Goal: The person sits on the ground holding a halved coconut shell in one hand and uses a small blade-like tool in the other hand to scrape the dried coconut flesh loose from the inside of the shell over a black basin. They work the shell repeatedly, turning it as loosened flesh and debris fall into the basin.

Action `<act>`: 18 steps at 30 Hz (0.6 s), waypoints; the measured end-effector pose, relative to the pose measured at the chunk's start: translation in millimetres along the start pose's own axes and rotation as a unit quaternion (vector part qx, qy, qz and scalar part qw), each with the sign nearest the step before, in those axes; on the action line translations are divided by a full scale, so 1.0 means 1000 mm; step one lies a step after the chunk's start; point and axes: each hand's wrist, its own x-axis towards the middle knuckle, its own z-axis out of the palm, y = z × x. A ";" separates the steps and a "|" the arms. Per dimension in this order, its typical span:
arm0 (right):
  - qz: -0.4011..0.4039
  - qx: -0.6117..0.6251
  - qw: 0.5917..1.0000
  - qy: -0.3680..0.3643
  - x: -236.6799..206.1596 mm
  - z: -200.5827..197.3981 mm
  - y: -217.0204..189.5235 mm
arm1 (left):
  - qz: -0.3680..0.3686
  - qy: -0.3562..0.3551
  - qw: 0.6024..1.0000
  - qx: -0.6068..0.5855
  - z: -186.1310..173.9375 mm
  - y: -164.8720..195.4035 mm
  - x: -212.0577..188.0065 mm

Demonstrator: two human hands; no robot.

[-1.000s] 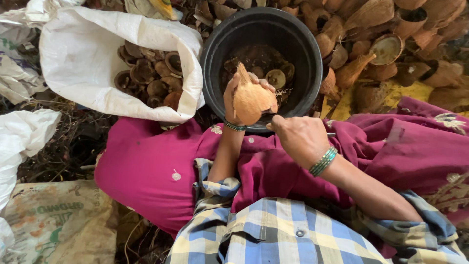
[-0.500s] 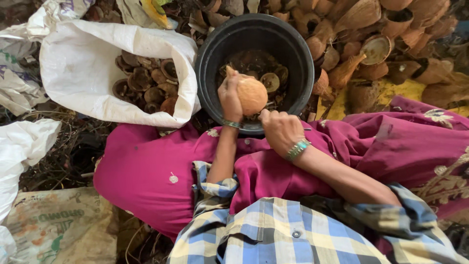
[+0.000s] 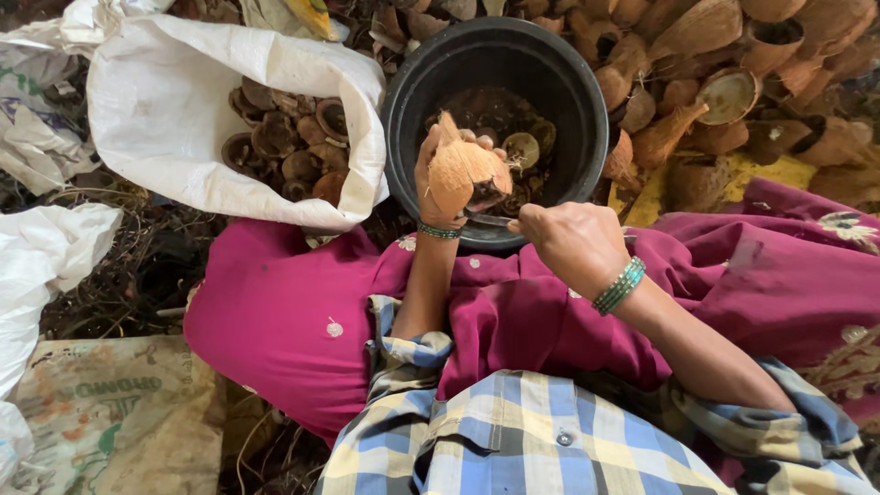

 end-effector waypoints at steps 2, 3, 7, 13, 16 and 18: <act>-0.003 -0.005 1.000 -0.006 -0.001 0.000 -0.003 | -0.013 0.007 1.000 0.004 0.002 -0.001 0.000; -0.006 -0.006 1.000 -0.004 -0.001 0.000 -0.004 | -0.021 0.009 1.000 0.006 0.003 -0.002 0.000; -0.013 -0.021 1.000 -0.007 -0.001 -0.001 -0.004 | -0.022 0.013 0.999 0.033 0.008 -0.005 0.001; 0.033 -0.080 0.991 -0.103 -0.005 0.013 -0.010 | -0.046 0.047 0.995 0.071 0.008 -0.009 -0.003; -0.004 -0.134 0.990 -0.036 -0.007 0.030 -0.016 | -0.054 0.099 0.990 0.088 0.002 -0.011 -0.005; 0.011 -0.135 0.990 -0.051 -0.007 0.040 -0.018 | -0.043 0.130 0.985 0.106 -0.003 -0.012 -0.004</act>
